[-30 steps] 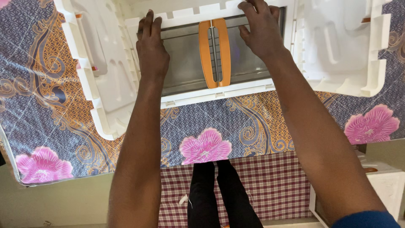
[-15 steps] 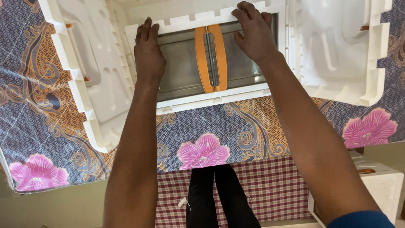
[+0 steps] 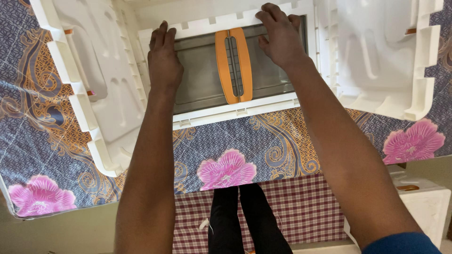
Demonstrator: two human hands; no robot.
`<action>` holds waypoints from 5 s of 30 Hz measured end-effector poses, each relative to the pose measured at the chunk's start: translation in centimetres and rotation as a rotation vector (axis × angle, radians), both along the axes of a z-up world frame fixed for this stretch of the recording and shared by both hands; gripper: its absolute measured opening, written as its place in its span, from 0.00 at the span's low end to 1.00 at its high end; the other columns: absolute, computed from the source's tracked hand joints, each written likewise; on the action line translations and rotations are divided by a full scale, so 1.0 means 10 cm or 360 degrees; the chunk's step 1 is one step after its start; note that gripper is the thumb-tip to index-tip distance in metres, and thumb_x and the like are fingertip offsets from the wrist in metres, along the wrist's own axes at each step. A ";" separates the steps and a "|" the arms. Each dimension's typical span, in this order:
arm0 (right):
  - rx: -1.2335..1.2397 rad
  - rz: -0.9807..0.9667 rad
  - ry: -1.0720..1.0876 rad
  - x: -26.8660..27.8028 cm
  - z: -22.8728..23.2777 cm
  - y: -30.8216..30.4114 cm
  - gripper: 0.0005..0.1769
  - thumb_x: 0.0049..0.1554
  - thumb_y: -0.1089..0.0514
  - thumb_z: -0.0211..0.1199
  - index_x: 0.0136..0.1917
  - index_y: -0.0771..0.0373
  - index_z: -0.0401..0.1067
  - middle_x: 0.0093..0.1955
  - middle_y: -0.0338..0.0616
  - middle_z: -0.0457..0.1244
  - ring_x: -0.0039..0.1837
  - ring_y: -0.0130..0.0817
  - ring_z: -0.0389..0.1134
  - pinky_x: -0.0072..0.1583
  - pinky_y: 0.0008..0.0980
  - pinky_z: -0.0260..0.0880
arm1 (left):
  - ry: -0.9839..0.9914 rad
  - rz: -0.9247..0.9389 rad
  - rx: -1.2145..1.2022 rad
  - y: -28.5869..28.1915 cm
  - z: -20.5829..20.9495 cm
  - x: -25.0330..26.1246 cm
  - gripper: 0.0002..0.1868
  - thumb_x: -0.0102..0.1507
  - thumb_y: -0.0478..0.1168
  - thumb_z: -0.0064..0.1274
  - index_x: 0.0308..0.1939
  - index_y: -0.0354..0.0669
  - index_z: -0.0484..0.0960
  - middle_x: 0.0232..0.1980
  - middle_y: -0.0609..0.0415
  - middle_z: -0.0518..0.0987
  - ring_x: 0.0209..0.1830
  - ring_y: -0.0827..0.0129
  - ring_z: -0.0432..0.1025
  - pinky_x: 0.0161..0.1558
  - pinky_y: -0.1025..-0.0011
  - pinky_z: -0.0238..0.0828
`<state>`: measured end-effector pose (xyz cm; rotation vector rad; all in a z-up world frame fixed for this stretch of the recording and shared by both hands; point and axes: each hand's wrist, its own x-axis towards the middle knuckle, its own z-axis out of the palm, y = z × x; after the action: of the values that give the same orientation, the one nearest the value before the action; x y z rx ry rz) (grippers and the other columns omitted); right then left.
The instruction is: The person assembles a white plastic cooler by unfolding its sides, inserting a metal tray, and folding the side panels into a compact form. The person then stacks the assembled cooler with other similar units on a patterned mattress.
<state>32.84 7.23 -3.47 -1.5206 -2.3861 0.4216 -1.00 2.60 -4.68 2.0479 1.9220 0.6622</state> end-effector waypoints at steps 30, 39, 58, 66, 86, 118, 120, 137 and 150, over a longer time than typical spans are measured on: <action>-0.0257 -0.0213 0.0305 -0.13 -0.10 -0.17 0.40 0.54 0.54 0.70 0.76 0.63 0.61 0.81 0.49 0.52 0.82 0.48 0.46 0.78 0.56 0.41 | -0.0446 0.0054 -0.0145 -0.21 0.20 0.13 0.37 0.67 0.48 0.62 0.75 0.36 0.65 0.79 0.37 0.62 0.80 0.44 0.56 0.77 0.54 0.54; -0.0564 -0.0624 0.1255 -0.18 0.81 -0.61 0.34 0.59 0.53 0.67 0.75 0.60 0.61 0.81 0.52 0.54 0.83 0.47 0.52 0.78 0.46 0.50 | -0.1458 0.0329 -0.0125 -0.67 1.16 0.49 0.40 0.72 0.62 0.45 0.78 0.39 0.62 0.82 0.41 0.61 0.83 0.51 0.54 0.80 0.55 0.50; -0.0293 -0.0523 0.1830 0.35 3.60 -1.98 0.43 0.65 0.31 0.50 0.76 0.68 0.60 0.76 0.54 0.58 0.79 0.40 0.55 0.77 0.37 0.51 | -0.2049 0.0151 0.0178 -1.96 3.71 0.88 0.44 0.70 0.69 0.31 0.78 0.38 0.61 0.81 0.44 0.61 0.83 0.49 0.52 0.79 0.50 0.42; -0.0303 -0.0549 0.1873 0.61 4.16 -2.73 0.45 0.63 0.27 0.48 0.76 0.64 0.61 0.78 0.53 0.56 0.80 0.45 0.54 0.76 0.44 0.52 | -0.1938 0.0143 0.0202 -2.81 4.24 1.10 0.48 0.67 0.73 0.28 0.77 0.41 0.62 0.80 0.45 0.62 0.82 0.49 0.54 0.78 0.49 0.48; -0.0231 -0.0471 0.2106 0.65 4.54 -4.16 0.45 0.62 0.26 0.49 0.77 0.61 0.59 0.79 0.51 0.54 0.81 0.45 0.51 0.75 0.46 0.50 | -0.2029 -0.0044 0.0353 -4.16 4.58 0.97 0.44 0.70 0.70 0.29 0.78 0.41 0.61 0.82 0.44 0.60 0.83 0.48 0.52 0.79 0.49 0.48; -0.0199 -0.0427 0.2112 0.28 4.75 -3.75 0.48 0.61 0.25 0.52 0.78 0.62 0.56 0.80 0.53 0.53 0.81 0.49 0.54 0.75 0.51 0.55 | -0.2006 0.0060 0.0378 -3.93 4.55 0.42 0.41 0.71 0.67 0.31 0.78 0.44 0.63 0.81 0.48 0.63 0.81 0.49 0.56 0.77 0.48 0.50; -0.0199 -0.0430 0.2111 0.24 4.76 -3.48 0.48 0.61 0.25 0.51 0.78 0.62 0.57 0.80 0.53 0.53 0.81 0.49 0.54 0.74 0.51 0.55 | -0.1963 0.0053 0.0367 -3.74 4.55 0.41 0.41 0.71 0.67 0.30 0.78 0.44 0.62 0.81 0.48 0.63 0.81 0.49 0.56 0.77 0.49 0.50; -0.0412 -0.0346 0.2040 -0.40 4.67 -2.32 0.47 0.61 0.25 0.51 0.77 0.62 0.57 0.79 0.53 0.53 0.81 0.48 0.54 0.74 0.49 0.56 | -0.2079 0.0203 0.0407 -2.76 4.45 0.08 0.41 0.71 0.67 0.31 0.77 0.39 0.63 0.80 0.46 0.64 0.80 0.50 0.57 0.76 0.52 0.53; -0.0483 -0.0574 0.2047 -1.00 4.33 -2.07 0.42 0.63 0.29 0.49 0.76 0.62 0.58 0.77 0.52 0.57 0.78 0.44 0.57 0.72 0.46 0.59 | -0.2230 0.0104 0.0164 -2.24 4.15 -0.52 0.41 0.71 0.65 0.32 0.77 0.37 0.61 0.79 0.42 0.63 0.80 0.48 0.57 0.77 0.53 0.52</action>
<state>22.87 -13.51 39.83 -1.1323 -1.0615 1.2267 -6.18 -19.81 36.78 0.9172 1.0523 1.6134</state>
